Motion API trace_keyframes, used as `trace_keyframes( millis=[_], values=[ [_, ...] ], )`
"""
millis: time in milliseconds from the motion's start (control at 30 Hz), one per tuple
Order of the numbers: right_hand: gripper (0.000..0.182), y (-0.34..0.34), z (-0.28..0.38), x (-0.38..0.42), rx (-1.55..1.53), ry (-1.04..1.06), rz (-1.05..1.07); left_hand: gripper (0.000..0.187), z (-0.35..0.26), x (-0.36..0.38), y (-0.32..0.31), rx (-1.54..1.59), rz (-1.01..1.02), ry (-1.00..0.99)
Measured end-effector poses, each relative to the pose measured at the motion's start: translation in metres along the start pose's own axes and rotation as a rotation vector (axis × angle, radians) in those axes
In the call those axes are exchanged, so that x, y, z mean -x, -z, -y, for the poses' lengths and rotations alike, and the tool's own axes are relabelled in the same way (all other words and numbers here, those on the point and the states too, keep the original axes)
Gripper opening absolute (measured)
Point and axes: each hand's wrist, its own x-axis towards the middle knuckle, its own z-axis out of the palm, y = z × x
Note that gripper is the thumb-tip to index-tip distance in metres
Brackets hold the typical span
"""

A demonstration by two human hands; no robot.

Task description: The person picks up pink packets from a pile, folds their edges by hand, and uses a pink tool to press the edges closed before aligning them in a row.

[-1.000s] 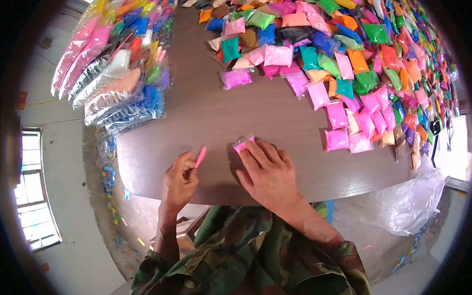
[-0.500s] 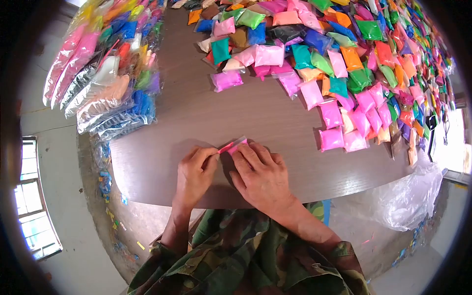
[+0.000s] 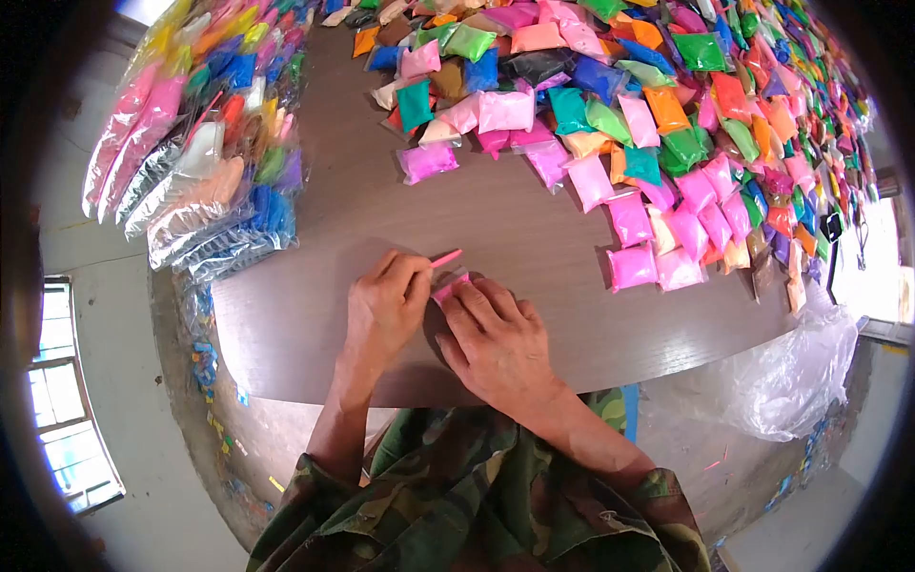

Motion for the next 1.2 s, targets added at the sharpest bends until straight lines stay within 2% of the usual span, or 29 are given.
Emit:
trace_keyframes(
  millis=[267, 367, 467, 600, 700, 800, 933, 1133, 1200],
  values=[
    [0.051, 0.001, 0.001, 0.002, -0.076, -0.045, -0.006, 0.007, -0.001, 0.022, 0.015, 0.122, 0.054, 0.053],
    [0.050, 0.002, 0.002, 0.002, -0.093, -0.044, -0.007, 0.007, 0.015, 0.027, 0.021, 0.143, -0.002, 0.124],
    [0.048, 0.003, 0.000, 0.002, -0.105, -0.055, -0.017, 0.007, 0.006, 0.028, 0.030, 0.139, 0.002, 0.194],
    [0.048, 0.001, 0.000, 0.001, -0.120, -0.066, -0.030, 0.008, 0.001, 0.033, 0.021, 0.086, 0.029, 0.097],
    [0.046, 0.004, 0.000, 0.000, -0.127, -0.062, -0.016, 0.007, 0.016, 0.027, 0.019, 0.116, -0.053, 0.143],
    [0.046, 0.003, -0.002, 0.001, -0.113, -0.040, -0.008, 0.007, 0.006, 0.021, 0.027, 0.167, -0.014, 0.144],
    [0.047, 0.002, -0.001, 0.001, -0.091, -0.032, -0.019, 0.006, -0.012, 0.011, 0.012, 0.044, 0.080, 0.006],
    [0.049, 0.003, -0.003, 0.003, -0.122, -0.032, -0.027, 0.006, -0.003, -0.008, 0.010, -0.042, 0.043, 0.000],
    [0.049, 0.004, -0.003, 0.003, -0.131, -0.032, -0.024, 0.007, -0.008, -0.007, 0.013, 0.064, 0.093, 0.009]
  ],
)
